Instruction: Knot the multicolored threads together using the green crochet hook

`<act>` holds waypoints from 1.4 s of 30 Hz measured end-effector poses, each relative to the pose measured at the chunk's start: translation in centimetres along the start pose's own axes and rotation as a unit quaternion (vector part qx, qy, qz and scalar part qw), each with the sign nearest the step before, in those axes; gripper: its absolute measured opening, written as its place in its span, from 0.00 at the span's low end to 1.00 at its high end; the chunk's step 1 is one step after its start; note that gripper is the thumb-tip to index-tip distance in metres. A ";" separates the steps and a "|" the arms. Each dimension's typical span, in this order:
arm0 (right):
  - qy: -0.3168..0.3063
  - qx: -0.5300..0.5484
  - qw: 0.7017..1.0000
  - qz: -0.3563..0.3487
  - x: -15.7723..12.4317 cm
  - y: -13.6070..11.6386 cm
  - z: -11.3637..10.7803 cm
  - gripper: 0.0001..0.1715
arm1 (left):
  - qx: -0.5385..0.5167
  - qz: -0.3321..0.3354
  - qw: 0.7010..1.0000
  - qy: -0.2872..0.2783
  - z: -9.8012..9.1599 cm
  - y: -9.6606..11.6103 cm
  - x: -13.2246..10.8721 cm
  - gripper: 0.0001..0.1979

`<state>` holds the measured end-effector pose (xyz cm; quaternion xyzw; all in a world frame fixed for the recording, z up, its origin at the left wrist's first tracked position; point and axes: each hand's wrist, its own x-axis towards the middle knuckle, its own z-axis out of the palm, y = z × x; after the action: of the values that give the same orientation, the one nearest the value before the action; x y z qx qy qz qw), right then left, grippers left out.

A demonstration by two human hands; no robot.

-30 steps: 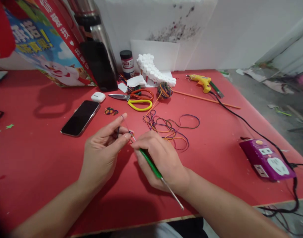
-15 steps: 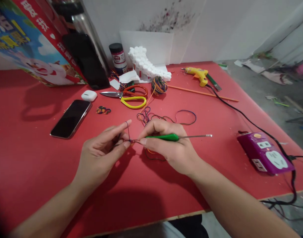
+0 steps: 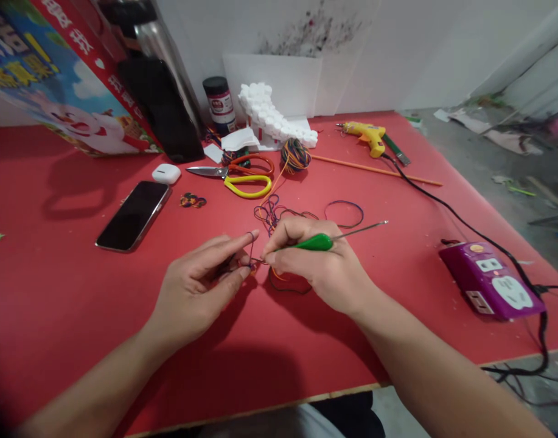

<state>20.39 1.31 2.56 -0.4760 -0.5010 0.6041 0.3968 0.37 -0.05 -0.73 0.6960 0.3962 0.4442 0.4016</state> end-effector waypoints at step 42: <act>-0.032 0.252 0.966 -0.055 0.9 2.9 2.2 0.08 | -0.394 -0.248 0.874 0.142 0.4 1.0 0.4 0.16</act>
<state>18.09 1.10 -0.37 -0.3132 -0.3702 0.7030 0.5202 1.08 -0.11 0.17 0.2888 0.4009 0.5437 0.6785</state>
